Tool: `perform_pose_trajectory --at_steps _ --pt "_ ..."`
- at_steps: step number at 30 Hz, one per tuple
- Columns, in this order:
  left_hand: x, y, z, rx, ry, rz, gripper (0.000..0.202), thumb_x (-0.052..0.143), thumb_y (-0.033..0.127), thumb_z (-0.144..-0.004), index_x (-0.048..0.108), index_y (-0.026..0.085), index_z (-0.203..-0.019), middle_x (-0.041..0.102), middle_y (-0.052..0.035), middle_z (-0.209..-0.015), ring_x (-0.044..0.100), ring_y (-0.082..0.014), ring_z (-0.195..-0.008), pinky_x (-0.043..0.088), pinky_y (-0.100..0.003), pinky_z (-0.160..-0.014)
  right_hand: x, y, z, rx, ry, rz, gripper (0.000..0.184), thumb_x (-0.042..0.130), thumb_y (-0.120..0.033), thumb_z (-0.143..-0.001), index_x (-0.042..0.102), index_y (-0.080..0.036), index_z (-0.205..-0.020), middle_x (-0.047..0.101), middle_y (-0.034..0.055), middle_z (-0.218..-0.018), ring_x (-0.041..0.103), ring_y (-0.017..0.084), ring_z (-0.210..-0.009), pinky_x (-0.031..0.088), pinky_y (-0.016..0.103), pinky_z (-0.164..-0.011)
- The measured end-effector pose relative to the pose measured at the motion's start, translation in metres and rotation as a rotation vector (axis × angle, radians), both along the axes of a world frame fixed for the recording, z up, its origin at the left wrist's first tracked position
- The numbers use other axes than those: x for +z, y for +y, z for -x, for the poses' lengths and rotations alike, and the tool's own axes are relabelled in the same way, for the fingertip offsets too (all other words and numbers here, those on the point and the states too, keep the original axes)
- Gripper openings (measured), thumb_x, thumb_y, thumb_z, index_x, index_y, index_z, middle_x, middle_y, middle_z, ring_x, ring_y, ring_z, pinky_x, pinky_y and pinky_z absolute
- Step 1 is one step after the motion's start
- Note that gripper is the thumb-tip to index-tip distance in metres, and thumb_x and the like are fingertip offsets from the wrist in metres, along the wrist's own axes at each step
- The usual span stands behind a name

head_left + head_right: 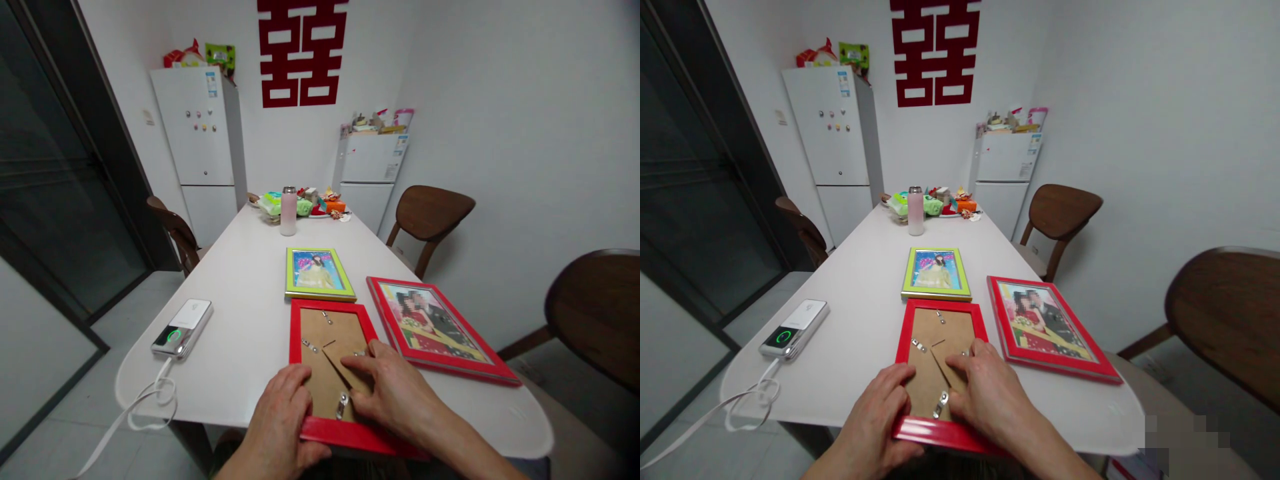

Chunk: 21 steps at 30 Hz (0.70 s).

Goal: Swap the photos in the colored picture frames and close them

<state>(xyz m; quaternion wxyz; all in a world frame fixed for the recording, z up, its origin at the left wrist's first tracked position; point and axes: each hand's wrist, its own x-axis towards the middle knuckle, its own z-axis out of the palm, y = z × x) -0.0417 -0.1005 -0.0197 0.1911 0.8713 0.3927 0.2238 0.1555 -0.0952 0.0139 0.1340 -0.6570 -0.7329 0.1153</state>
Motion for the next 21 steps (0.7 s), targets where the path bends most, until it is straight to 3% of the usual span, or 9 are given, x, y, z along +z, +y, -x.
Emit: perform_pose_trajectory --at_steps 9,16,19,21 --pt "0.006 0.005 0.005 -0.029 -0.037 0.010 0.037 0.074 0.034 -0.050 0.050 0.018 -0.073 0.048 -0.0115 -0.114 0.040 -0.0278 -0.107 0.032 -0.046 -0.091 0.000 0.000 -0.004 0.014 0.061 -0.028 0.038 0.055 -0.025 -0.060 0.062 -0.023 -0.097 0.050 0.0054 -0.079 0.048 0.019 -0.077 0.039 0.031 -0.069" --pt "0.007 -0.002 0.007 0.034 -0.142 0.118 0.030 0.071 0.023 -0.054 0.047 0.019 -0.073 0.042 -0.0108 -0.120 0.037 -0.0256 -0.111 0.037 -0.038 -0.088 0.012 0.003 -0.003 0.013 0.099 -0.004 0.036 0.053 -0.025 -0.060 0.063 -0.020 -0.095 0.053 0.0068 -0.083 0.049 0.019 -0.078 0.040 0.032 -0.072" --pt "0.001 -0.003 0.011 0.066 -0.195 0.130 0.035 0.068 0.024 -0.058 0.046 0.019 -0.084 0.037 -0.0121 -0.124 0.033 -0.0255 -0.116 0.036 -0.038 -0.090 0.022 0.006 -0.010 0.009 0.173 0.054 0.038 0.051 -0.024 -0.061 0.062 -0.019 -0.096 0.056 0.0061 -0.084 0.051 0.018 -0.076 0.041 0.030 -0.070" --pt "-0.003 -0.003 0.013 0.055 -0.211 0.118 0.052 0.068 0.026 -0.058 0.041 0.018 -0.102 0.034 -0.0141 -0.127 0.030 -0.0261 -0.118 0.034 -0.041 -0.092 0.028 0.007 -0.015 0.012 0.210 0.089 0.038 0.049 -0.024 -0.062 0.061 -0.019 -0.098 0.057 0.0057 -0.086 0.052 0.017 -0.075 0.041 0.029 -0.069"
